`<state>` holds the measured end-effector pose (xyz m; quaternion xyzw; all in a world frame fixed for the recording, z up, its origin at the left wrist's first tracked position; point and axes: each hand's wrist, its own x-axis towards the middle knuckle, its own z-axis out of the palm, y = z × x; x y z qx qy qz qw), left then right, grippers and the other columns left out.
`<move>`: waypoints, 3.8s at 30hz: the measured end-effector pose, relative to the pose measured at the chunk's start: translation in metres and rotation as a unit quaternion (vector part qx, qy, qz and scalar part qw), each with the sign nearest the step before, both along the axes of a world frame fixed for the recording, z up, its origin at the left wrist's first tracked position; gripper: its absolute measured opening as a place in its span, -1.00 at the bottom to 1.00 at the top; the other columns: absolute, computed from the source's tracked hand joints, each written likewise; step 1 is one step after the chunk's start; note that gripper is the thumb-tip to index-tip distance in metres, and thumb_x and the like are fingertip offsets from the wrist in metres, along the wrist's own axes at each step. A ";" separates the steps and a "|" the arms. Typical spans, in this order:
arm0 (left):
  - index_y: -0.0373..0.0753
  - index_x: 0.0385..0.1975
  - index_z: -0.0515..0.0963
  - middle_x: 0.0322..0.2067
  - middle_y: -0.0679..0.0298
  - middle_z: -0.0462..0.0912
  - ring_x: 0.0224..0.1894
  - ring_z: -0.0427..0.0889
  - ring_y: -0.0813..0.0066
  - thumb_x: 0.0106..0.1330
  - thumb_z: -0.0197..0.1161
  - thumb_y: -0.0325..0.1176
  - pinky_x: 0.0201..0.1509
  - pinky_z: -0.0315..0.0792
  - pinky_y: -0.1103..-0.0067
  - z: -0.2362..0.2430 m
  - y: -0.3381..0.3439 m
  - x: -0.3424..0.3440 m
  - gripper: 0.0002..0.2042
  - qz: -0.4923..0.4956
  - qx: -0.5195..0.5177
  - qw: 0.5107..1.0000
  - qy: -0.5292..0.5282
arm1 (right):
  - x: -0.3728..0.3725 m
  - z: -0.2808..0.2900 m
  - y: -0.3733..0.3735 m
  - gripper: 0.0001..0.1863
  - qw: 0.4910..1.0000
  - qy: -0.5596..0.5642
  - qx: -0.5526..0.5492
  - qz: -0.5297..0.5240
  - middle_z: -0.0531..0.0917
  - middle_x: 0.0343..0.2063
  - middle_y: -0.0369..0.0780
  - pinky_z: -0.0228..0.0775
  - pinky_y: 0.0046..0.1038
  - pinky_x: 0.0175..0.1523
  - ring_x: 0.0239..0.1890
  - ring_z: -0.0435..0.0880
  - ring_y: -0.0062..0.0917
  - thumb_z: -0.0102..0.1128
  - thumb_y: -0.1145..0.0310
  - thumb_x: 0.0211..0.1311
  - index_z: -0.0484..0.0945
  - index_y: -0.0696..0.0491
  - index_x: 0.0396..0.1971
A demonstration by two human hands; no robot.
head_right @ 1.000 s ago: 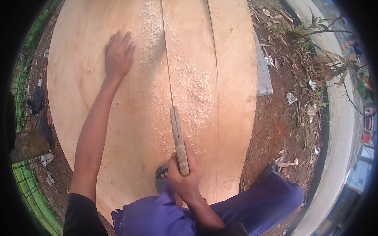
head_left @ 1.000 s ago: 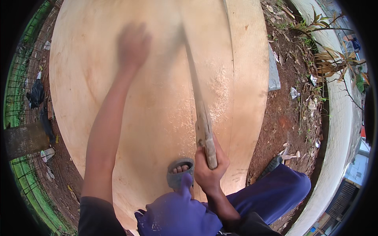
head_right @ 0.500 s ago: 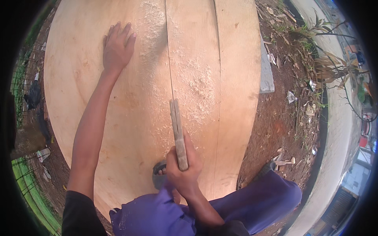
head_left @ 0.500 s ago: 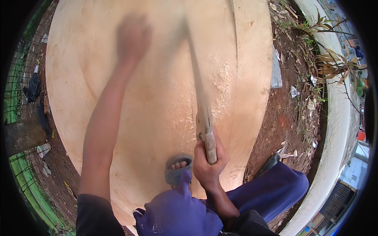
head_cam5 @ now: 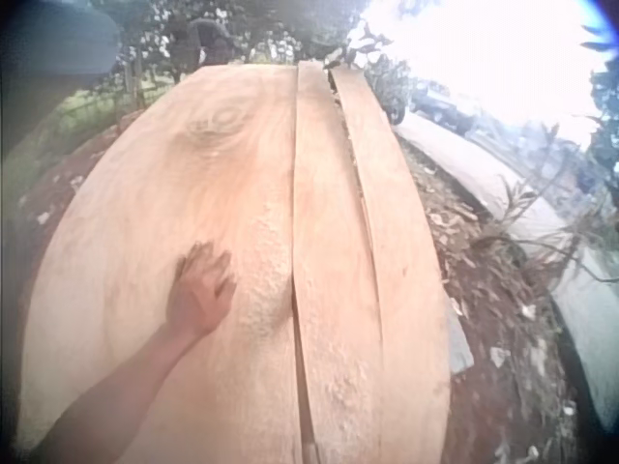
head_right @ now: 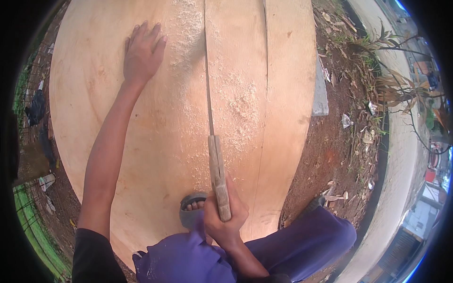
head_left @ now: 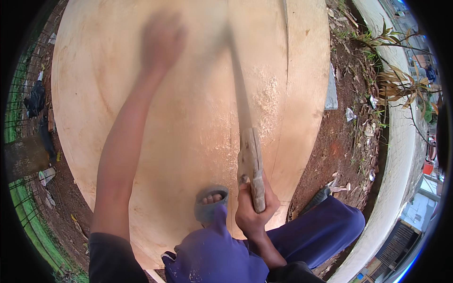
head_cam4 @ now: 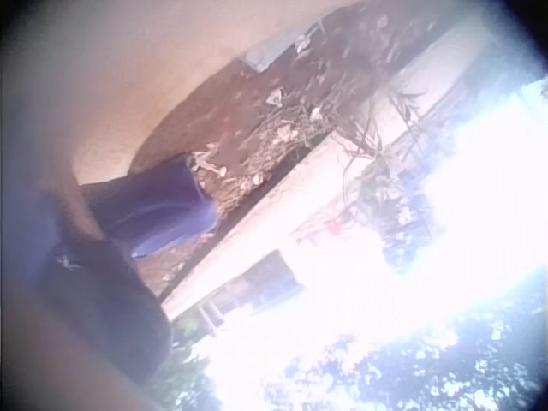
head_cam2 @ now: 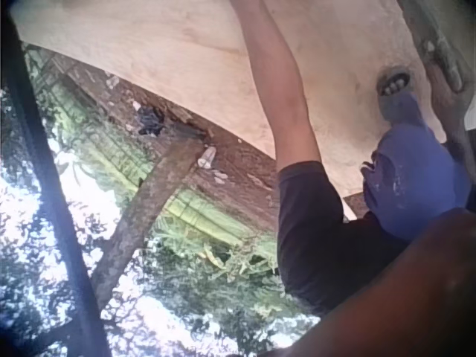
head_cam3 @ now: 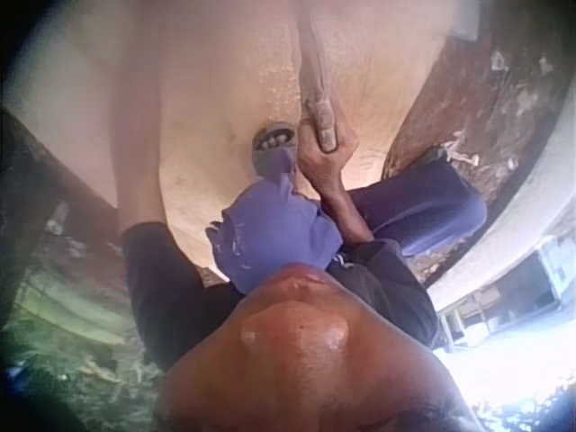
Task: The person scrapes a large, light-colored wooden board with a hand scraper, moving the tool back and forth across the surface while holding the board steady with the left hand. The person occasionally pauses to wipe away wood dust with the left hand.
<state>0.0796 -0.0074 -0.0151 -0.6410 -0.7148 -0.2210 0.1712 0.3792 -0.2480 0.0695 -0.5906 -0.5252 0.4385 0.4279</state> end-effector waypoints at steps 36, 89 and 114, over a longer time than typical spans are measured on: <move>0.01 0.33 0.52 0.43 0.09 0.33 0.52 0.19 0.08 0.50 0.08 0.04 0.59 0.01 0.17 0.008 0.008 0.012 -0.51 0.010 -0.024 1.000 0.009 | -0.055 0.007 0.173 -0.51 0.997 0.022 -0.070 0.011 0.47 -0.61 -0.37 0.23 -0.59 -0.49 -0.57 0.34 -0.80 0.09 0.61 0.23 0.56 0.25 0.20; 0.00 0.33 0.51 0.43 0.09 0.33 0.51 0.21 0.09 0.51 0.07 0.03 0.59 0.02 0.18 0.001 0.003 0.012 -0.52 0.007 0.015 1.000 -0.013 | 0.006 -0.012 -0.015 -0.43 0.999 -0.032 0.017 0.012 0.73 -0.29 -0.20 0.42 -0.67 -0.30 -0.41 0.57 -0.79 0.07 0.74 0.19 0.45 0.35 0.27; 0.00 0.33 0.51 0.43 0.09 0.33 0.51 0.21 0.08 0.51 0.08 0.00 0.59 0.02 0.19 0.003 0.003 0.008 -0.53 0.004 0.004 1.000 -0.019 | -0.030 -0.005 0.073 -0.47 0.999 0.036 -0.031 -0.010 0.49 -0.60 -0.35 0.30 -0.63 -0.49 -0.58 0.43 -0.79 0.08 0.66 0.23 0.50 0.29 0.25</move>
